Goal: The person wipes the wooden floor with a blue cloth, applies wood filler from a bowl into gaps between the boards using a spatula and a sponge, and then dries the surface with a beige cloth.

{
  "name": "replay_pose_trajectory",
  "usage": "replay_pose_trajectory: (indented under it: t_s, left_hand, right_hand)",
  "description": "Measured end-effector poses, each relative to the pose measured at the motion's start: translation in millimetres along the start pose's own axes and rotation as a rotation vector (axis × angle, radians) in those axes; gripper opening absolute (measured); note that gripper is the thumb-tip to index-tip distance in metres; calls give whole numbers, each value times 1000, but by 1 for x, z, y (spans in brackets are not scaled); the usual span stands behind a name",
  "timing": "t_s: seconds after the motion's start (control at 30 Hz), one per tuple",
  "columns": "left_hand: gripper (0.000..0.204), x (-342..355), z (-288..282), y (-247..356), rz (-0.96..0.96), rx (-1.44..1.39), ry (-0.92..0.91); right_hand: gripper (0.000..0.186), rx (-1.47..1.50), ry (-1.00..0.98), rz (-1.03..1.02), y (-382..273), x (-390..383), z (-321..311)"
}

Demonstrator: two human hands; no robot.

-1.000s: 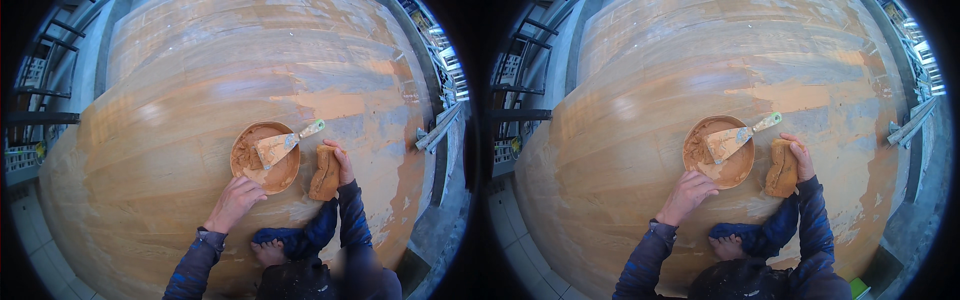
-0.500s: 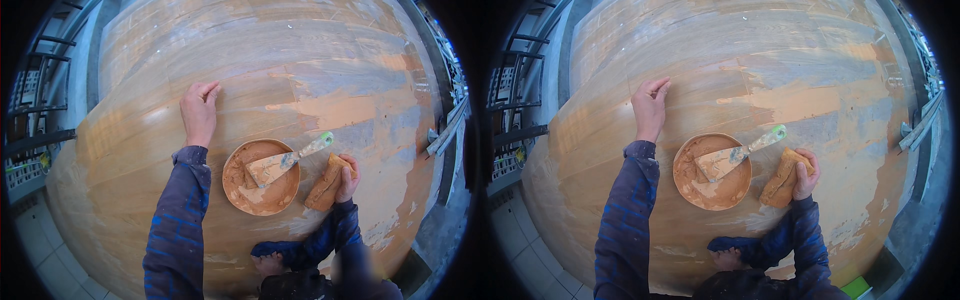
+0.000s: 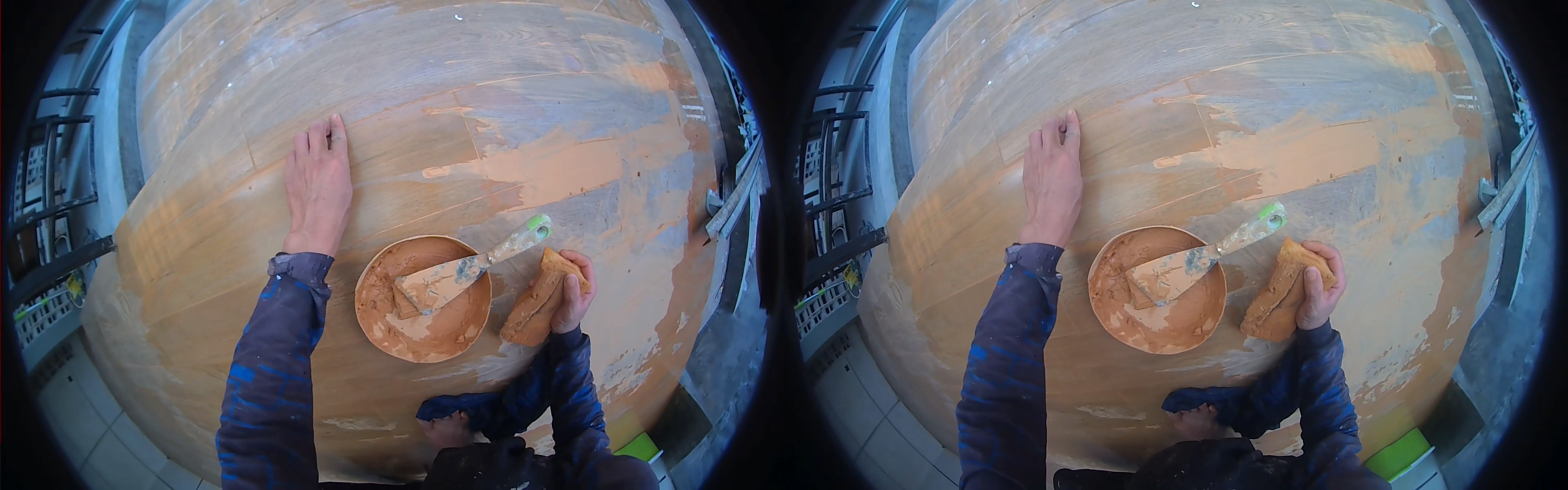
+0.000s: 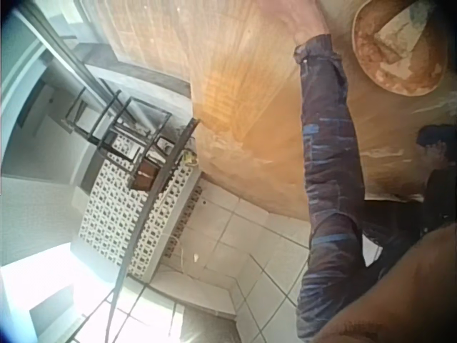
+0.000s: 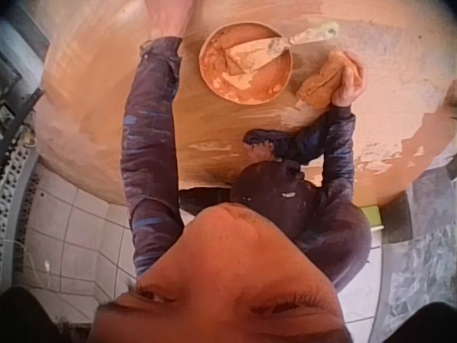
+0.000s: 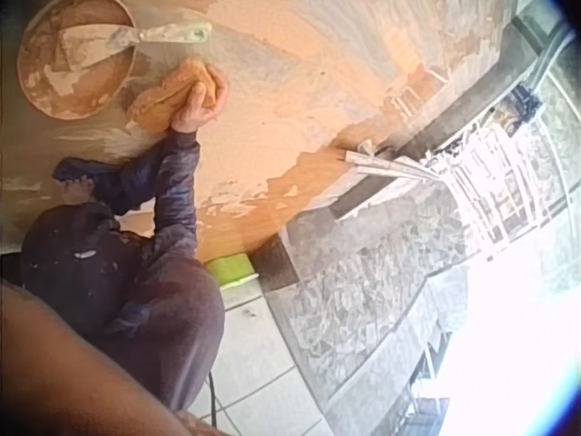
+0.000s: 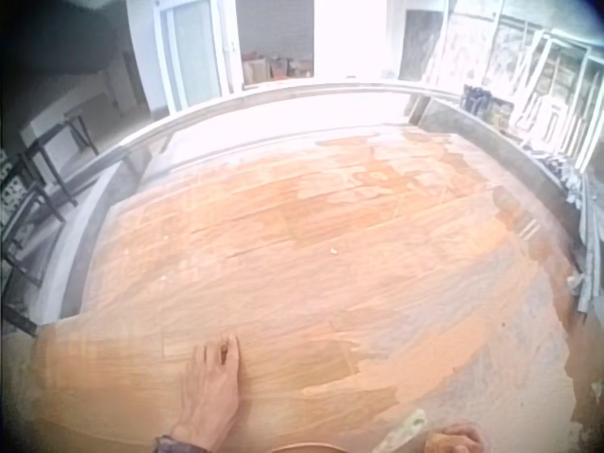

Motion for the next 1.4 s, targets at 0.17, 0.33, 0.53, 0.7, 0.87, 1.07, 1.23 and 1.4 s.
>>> replay_pose_trajectory:
  t_s: [0.17, 0.33, 0.53, 0.7, 0.87, 1.07, 1.23, 1.4]
  left_hand:
    - [59, -11, 3, -17, 42, 246, -170]
    - [67, -30, 0, -25, 12, 142, -130]
    - [66, -18, -9, 3, 52, 97, -20]
    - [63, -23, -8, -6, 9, 99, -21]
    - [68, -26, -11, -16, -97, 45, -110]
    - [69, -24, -12, 6, -239, -35, -62]
    - [72, -47, -17, -19, -258, -114, -103]
    - [64, -133, -46, -44, -517, -229, 96]
  right_hand:
    - [44, 34, -9, 86, -5, -2, 4]
    - [43, 42, -10, 86, -3, -1, 3]
    - [49, -41, 11, -10, 1, 1, 0]
    - [49, -58, 14, -9, 0, 0, 1]
    - [49, -21, 17, -2, 0, 2, -2]
    - [50, 582, -36, 234, -59, 13, 26]
    - [71, 152, -351, -224, -209, 58, 146]
    - [51, -587, -797, -1077, -207, 78, 373]
Point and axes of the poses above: each hand's wrist, its own x-axis towards the middle knuckle, its own z-axis out of the palm, y = z × x, the point moved 6 cm from there along x, towards the middle knuckle, and after that the axes turned 7 degrees about z, right-handed, at the moved point
